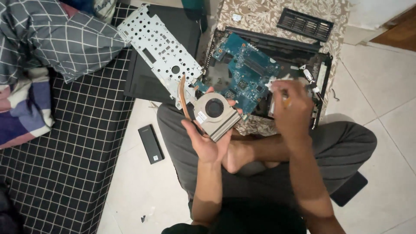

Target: Cleaning a laptop fan with a brush and unscrewing it from the motherboard during disassembly.

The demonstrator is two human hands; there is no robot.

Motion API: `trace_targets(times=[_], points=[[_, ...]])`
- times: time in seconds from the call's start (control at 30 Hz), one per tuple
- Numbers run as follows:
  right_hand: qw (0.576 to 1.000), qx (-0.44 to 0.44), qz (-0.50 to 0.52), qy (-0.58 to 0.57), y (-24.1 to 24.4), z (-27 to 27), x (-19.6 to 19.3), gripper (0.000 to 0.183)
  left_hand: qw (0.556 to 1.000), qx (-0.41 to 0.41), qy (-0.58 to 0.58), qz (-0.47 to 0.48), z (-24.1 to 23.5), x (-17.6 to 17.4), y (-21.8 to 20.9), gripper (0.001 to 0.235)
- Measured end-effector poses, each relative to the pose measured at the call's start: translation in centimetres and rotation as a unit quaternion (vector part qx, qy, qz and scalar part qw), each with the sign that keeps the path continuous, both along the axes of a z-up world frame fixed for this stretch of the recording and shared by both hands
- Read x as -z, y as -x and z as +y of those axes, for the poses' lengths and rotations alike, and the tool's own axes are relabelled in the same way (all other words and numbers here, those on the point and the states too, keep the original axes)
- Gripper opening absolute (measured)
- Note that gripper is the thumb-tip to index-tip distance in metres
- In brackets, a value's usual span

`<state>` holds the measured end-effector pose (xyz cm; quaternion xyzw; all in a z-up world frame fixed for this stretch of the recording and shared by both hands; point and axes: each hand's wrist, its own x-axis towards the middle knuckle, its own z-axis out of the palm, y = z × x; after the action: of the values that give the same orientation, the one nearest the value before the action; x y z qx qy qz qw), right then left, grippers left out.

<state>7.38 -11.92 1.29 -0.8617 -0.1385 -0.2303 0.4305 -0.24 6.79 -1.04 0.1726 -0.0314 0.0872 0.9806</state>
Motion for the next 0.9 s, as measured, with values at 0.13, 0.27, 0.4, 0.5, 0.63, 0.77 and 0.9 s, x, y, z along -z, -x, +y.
trace_targets(times=[0.13, 0.27, 0.4, 0.5, 0.63, 0.77, 0.9], points=[[0.999, -0.007, -0.008, 0.045, 0.1, 0.4, 1.1, 0.01, 0.999, -0.016, -0.035, 0.026, -0.2, -0.3, 0.0, 0.097], [0.99, -0.028, 0.13, 0.045, -0.2, 0.2, 3.7, 0.024, 0.998, -0.014, -0.039, 0.049, 0.0, -0.4, 0.1, 0.095], [0.979, -0.029, 0.188, 0.072, 0.3, -0.2, 3.3, 0.035, 0.998, -0.016, -0.034, 0.045, -0.2, 0.2, -0.5, 0.091], [0.978, -0.026, 0.199, 0.056, -0.8, -1.1, 4.0, 0.034, 0.998, -0.02, -0.036, 0.047, -0.8, 1.7, -0.5, 0.086], [0.974, -0.022, 0.222, 0.032, -1.8, -2.1, 3.9, 0.043, 0.999, -0.03, -0.02, 0.012, -1.1, 2.6, -0.3, 0.077], [0.974, -0.045, 0.22, 0.028, -2.9, -4.2, 6.9, 0.027, 0.999, -0.001, -0.03, 0.039, -0.8, 0.7, -0.4, 0.101], [0.983, -0.044, 0.177, 0.006, -2.0, -3.2, 4.4, 0.019, 0.998, -0.002, -0.039, 0.039, -0.8, 0.8, -0.6, 0.099]])
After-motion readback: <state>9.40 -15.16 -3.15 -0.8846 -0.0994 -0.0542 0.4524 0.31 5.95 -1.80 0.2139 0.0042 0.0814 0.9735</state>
